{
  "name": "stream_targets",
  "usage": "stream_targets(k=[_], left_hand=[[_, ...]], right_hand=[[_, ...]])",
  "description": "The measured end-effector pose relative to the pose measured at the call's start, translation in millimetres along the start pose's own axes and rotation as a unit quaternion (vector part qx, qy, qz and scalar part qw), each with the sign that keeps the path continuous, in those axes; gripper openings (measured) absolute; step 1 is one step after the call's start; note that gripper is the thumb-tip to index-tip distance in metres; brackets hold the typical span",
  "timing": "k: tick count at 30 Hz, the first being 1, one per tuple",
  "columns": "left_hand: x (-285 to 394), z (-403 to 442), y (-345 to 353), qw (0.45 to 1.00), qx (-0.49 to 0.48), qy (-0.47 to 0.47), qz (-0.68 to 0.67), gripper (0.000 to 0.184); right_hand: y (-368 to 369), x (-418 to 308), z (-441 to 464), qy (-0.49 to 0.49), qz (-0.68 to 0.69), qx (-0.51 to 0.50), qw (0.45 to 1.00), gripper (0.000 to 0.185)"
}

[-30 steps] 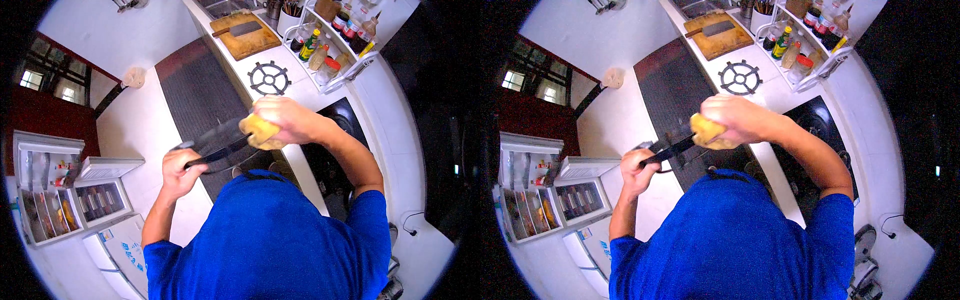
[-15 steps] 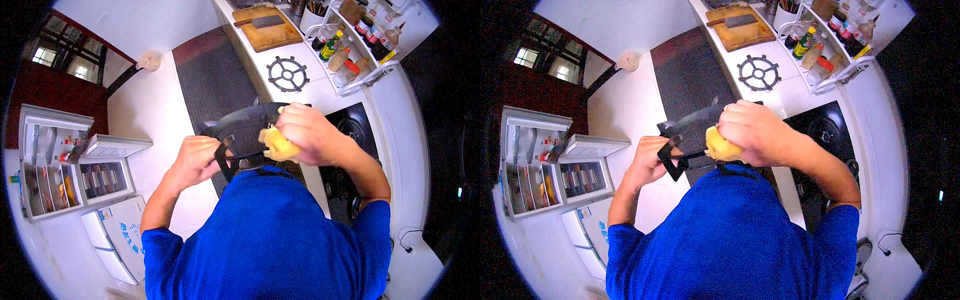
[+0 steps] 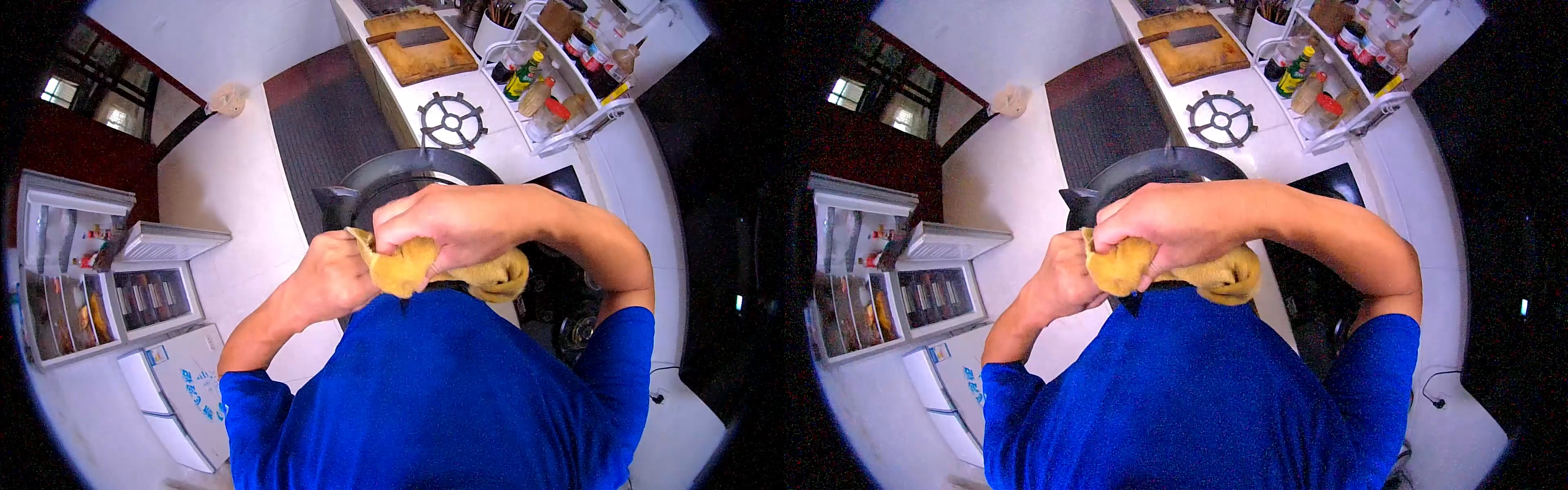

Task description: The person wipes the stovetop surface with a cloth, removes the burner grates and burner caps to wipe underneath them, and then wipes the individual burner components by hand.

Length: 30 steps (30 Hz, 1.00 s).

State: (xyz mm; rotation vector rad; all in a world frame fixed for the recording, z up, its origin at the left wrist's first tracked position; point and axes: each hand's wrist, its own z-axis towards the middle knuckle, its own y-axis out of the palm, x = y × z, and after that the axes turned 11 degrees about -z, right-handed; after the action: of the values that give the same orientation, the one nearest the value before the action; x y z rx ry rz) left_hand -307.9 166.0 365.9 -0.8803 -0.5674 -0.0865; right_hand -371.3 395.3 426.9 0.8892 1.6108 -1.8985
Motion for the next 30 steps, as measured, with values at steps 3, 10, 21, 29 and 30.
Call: stream_targets(k=[3,10,21,29,30], left_hand=[[-5,-11,0,1.0,-0.025,0.0,-0.007,0.033],[-2,-12,-5,1.0,0.003,-0.015,0.003,0.018],[-28,-39,10,0.937,0.187,-0.28,-0.09,0.014],[-24,-26,29,0.86,0.241,-0.357,-0.275,0.01],[-23,-29,32,0.86,0.238,-0.357,-0.277,0.01]], right_hand=[[1,5,1,-0.029,0.014,0.006,0.999,0.03],[-26,40,-25,0.069,-0.194,0.105,0.973,0.044],[21,20,-50,0.151,-0.211,0.419,0.87,0.038],[105,73,-11,0.025,-0.48,0.362,0.799,0.013],[95,82,-18,-0.034,-0.503,0.323,0.801,0.012]])
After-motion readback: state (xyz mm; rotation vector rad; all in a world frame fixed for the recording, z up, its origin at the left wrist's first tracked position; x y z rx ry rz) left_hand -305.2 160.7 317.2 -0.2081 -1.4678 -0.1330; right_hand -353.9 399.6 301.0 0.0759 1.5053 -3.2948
